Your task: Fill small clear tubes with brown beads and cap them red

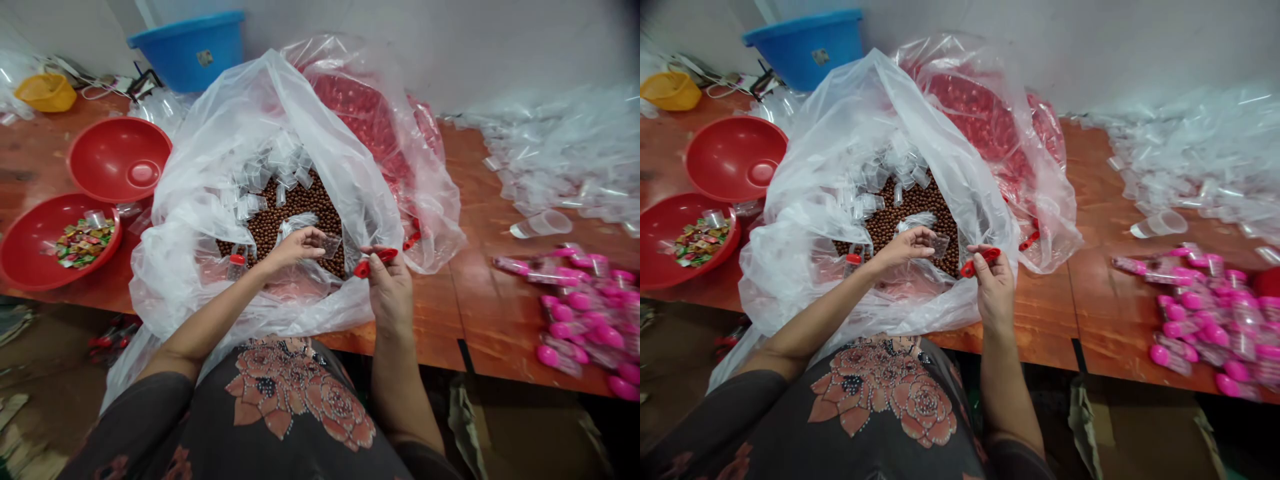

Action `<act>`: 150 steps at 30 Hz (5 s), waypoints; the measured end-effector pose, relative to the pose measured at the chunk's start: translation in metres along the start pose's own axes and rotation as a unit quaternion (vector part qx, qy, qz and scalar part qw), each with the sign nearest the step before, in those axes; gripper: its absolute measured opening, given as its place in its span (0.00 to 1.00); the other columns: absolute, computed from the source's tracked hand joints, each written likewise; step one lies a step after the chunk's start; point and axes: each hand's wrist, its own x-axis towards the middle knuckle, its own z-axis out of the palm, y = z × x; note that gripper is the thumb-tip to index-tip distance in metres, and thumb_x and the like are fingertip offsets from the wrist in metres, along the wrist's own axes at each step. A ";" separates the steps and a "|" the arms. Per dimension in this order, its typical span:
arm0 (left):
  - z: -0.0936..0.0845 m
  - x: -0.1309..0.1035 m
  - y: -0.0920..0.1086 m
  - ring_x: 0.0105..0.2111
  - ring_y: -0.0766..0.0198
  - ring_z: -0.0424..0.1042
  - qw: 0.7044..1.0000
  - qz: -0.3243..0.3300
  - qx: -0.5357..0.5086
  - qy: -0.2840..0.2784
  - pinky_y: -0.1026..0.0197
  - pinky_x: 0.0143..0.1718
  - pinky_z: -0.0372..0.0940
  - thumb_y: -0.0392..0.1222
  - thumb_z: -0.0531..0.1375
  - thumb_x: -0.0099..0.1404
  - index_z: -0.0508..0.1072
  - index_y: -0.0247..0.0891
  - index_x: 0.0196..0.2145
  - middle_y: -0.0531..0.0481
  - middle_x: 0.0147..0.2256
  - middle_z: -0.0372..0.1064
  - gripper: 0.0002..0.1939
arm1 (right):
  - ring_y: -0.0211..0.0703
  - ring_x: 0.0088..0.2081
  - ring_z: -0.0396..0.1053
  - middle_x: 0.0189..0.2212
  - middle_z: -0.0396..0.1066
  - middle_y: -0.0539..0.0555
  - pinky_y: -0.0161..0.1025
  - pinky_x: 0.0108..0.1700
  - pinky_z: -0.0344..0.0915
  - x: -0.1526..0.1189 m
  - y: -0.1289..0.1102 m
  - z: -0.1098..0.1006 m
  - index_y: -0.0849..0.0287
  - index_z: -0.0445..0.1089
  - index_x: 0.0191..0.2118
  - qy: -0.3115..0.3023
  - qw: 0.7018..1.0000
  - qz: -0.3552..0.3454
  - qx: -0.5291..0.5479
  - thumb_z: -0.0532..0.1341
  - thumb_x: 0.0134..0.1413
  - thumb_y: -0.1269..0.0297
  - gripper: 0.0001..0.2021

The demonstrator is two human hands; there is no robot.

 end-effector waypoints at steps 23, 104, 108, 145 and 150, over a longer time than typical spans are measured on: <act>-0.008 -0.048 0.010 0.36 0.67 0.73 1.000 0.004 0.009 0.006 0.61 0.42 0.67 0.41 0.69 0.54 0.74 0.31 0.46 0.45 0.41 0.75 0.22 | 0.43 0.41 0.69 0.38 0.73 0.53 0.42 0.47 0.65 0.031 -0.009 0.012 0.52 0.73 0.44 -0.331 0.816 -0.257 -0.398 0.60 0.63 0.57 0.09; 0.063 -0.068 -0.021 0.14 0.69 0.56 0.969 -0.008 -0.234 0.076 0.67 0.17 0.54 0.58 0.53 0.64 0.66 0.38 0.48 0.60 0.16 0.57 0.23 | 0.53 0.47 0.71 0.45 0.73 0.61 0.50 0.47 0.71 -0.019 0.028 0.015 0.56 0.62 0.59 -0.295 0.702 -0.472 -0.444 0.66 0.51 0.57 0.29; 0.066 -0.068 -0.015 0.14 0.70 0.56 0.972 -0.041 -0.225 0.060 0.67 0.17 0.53 0.57 0.47 0.69 0.68 0.36 0.46 0.58 0.16 0.56 0.23 | 0.55 0.50 0.70 0.50 0.71 0.62 0.53 0.50 0.70 -0.018 0.023 0.014 0.55 0.60 0.61 -0.325 0.715 -0.431 -0.445 0.66 0.51 0.57 0.32; 0.056 -0.085 0.005 0.12 0.71 0.52 0.988 -0.138 -0.041 -0.064 0.71 0.12 0.45 0.74 0.30 0.64 0.67 0.35 0.47 0.57 0.16 0.55 0.45 | 0.42 0.40 0.73 0.42 0.77 0.56 0.41 0.41 0.70 -0.022 -0.001 0.011 0.55 0.69 0.58 -0.324 0.717 -0.463 -0.409 0.58 0.64 0.68 0.17; 0.054 -0.081 0.007 0.12 0.70 0.52 0.986 -0.148 -0.048 -0.053 0.71 0.11 0.45 0.73 0.32 0.65 0.66 0.35 0.49 0.58 0.16 0.55 0.43 | 0.44 0.45 0.72 0.45 0.76 0.56 0.43 0.45 0.71 -0.025 0.004 0.014 0.53 0.68 0.58 -0.335 0.733 -0.430 -0.408 0.57 0.65 0.65 0.17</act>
